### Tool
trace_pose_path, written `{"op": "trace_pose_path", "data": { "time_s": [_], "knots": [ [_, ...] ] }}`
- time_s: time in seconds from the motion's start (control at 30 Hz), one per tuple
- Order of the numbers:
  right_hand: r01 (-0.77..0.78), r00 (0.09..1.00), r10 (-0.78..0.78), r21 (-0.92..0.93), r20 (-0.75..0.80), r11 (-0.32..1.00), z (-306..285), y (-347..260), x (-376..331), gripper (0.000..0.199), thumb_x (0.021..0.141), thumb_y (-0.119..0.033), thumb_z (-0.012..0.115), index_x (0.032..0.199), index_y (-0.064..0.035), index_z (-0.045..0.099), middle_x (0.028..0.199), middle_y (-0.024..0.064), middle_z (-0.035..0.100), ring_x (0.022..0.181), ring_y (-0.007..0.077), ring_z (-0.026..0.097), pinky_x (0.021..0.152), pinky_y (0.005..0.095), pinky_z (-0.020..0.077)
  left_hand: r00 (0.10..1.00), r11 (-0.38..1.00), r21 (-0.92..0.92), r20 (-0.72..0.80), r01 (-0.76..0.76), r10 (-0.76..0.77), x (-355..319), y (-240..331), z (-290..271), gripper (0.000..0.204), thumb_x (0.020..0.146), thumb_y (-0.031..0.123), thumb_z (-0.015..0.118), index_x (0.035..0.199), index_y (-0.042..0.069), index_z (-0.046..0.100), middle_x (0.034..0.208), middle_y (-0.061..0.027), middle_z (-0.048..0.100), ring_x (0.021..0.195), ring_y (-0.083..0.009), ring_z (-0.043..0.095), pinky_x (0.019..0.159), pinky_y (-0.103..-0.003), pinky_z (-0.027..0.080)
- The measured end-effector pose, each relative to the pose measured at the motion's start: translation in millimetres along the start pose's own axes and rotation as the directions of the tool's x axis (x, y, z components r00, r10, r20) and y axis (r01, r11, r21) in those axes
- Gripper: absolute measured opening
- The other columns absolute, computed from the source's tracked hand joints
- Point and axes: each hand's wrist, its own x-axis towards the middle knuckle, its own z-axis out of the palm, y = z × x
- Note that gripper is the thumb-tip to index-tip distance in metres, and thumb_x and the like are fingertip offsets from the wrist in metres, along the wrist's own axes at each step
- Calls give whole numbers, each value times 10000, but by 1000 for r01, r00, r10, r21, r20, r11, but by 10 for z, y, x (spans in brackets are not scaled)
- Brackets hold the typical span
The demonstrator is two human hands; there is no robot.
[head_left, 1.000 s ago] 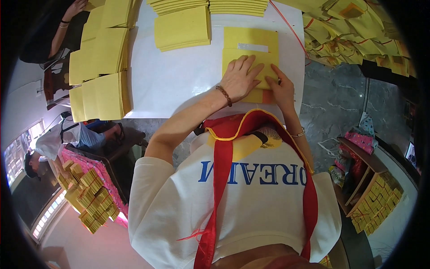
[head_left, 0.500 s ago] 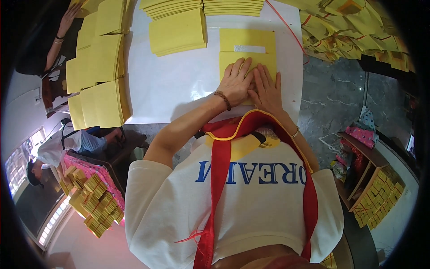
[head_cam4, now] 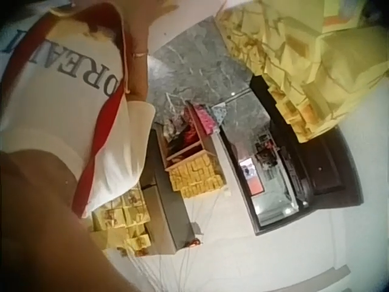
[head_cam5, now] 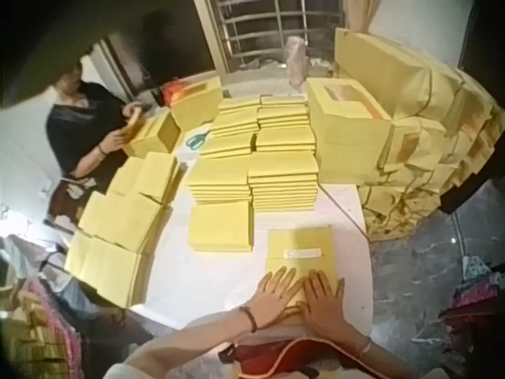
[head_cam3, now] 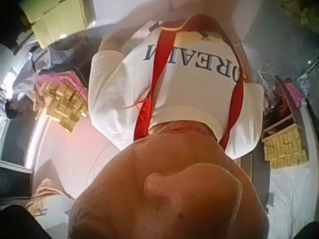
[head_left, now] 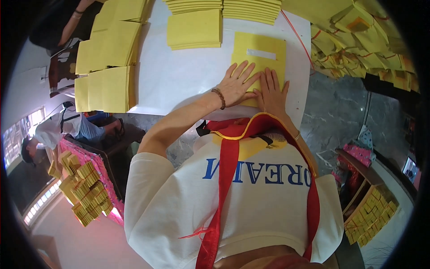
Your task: Organizing and stacking yellow ritual joss paper sheets on a workbench.
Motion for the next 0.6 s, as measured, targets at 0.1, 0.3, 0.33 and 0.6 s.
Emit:
{"op": "trace_pose_path", "data": {
  "time_s": [0.1, 0.3, 0.33, 0.6],
  "knots": [
    [-28, 998, 23, 80, 65, 996, -79, 106, -4, 504, 908, -283, 453, 1344, -47, 360, 1422, 106, 318, 1327, 243, 268, 1028, 590, 161, 985, 994, 40, 142, -101, 94, 32, -20, -58, 653, 777, 401, 609, 1298, 57, 417, 1339, -182, 389, 1214, -329, 380, 962, -472, 323],
    [-122, 925, 379, 960, 17, 254, -263, 374, -153, 426, 958, -215, 410, 1344, -39, 368, 1257, 92, 504, 1212, 182, 412, 1024, 295, 288, 987, 879, 456, -13, -136, 159, 186, 287, 118, 422, 770, 186, 496, 1131, -28, 534, 926, -241, 582, 776, -311, 559, 675, -381, 464],
    [-134, 890, 456, 966, 19, 220, -282, 367, -181, 412, 957, -200, 417, 1334, -40, 382, 1238, 87, 511, 1175, 178, 442, 1006, 302, 312, 996, 956, 288, 80, -54, 32, 224, 261, 142, 414, 752, 174, 510, 1129, 5, 542, 899, -181, 600, 720, -273, 552, 643, -377, 461],
    [-205, 760, 642, 975, 104, 85, -119, 492, -346, 318, 959, -192, 436, 1225, -32, 505, 1072, 68, 582, 1015, 150, 533, 903, 292, 398, 937, 936, 325, -349, 132, -11, 214, -690, -1058, 507, 695, 49, 585, 1197, 98, 531, 1091, -81, 613, 995, -219, 587, 798, -342, 470]
  ]
}}
